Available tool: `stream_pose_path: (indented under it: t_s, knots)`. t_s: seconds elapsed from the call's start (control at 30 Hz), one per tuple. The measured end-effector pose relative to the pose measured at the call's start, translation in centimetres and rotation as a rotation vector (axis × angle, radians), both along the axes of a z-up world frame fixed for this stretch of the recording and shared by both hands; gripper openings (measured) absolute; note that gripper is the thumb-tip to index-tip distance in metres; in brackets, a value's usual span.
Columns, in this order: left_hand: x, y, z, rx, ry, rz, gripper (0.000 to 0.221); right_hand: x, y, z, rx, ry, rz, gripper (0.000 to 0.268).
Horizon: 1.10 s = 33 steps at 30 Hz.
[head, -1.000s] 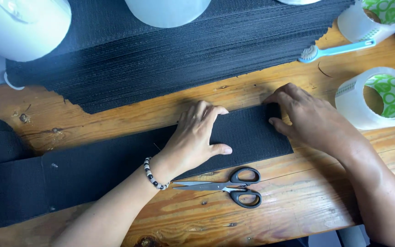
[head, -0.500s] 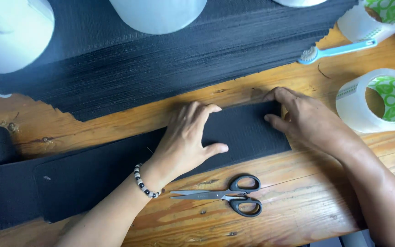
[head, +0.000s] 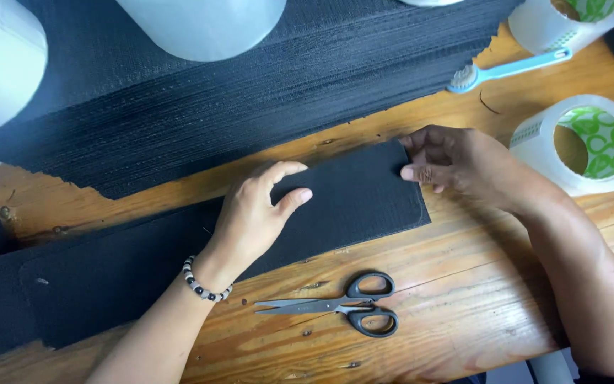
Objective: Cut black straps with scissors and apply white tape to them
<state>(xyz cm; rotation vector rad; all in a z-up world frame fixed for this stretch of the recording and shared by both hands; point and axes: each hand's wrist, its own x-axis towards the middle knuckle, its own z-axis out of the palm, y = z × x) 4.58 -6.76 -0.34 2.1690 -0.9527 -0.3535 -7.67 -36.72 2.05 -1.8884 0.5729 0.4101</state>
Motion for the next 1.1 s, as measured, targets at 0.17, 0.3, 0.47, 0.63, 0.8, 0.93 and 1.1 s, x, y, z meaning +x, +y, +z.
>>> stream_pose_path:
  t_s: [0.17,0.3,0.47,0.63,0.8,0.93,1.1]
  knots:
    - [0.0,0.1,0.8,-0.051,0.11,0.014,0.035,0.2,0.0,-0.8,0.16,-0.258,-0.064,0.079]
    - [-0.1,0.0,0.4,-0.058,0.116,0.035,0.032,-0.4,-0.8,-2.1,0.14,-0.289,-0.031,0.029]
    - [-0.3,0.1,0.5,-0.14,0.057,0.03,0.03,-0.5,0.1,-0.9,0.06,-0.249,-0.028,0.025]
    - [-0.2,0.3,-0.9,-0.049,-0.133,0.077,0.032,-0.7,0.4,-1.0,0.108,-0.23,-0.021,0.019]
    - [-0.2,0.4,-1.1,-0.028,-0.249,0.097,0.035,-0.7,-0.2,-2.2,0.214,-0.256,-0.008,0.018]
    - [-0.1,0.4,-1.3,-0.022,-0.227,0.072,0.033,-0.5,0.0,-1.9,0.167,-0.247,-0.009,0.017]
    - [0.1,0.3,-0.4,-0.054,-0.167,0.059,0.03,-0.4,0.0,-1.8,0.09,-0.258,0.011,0.021]
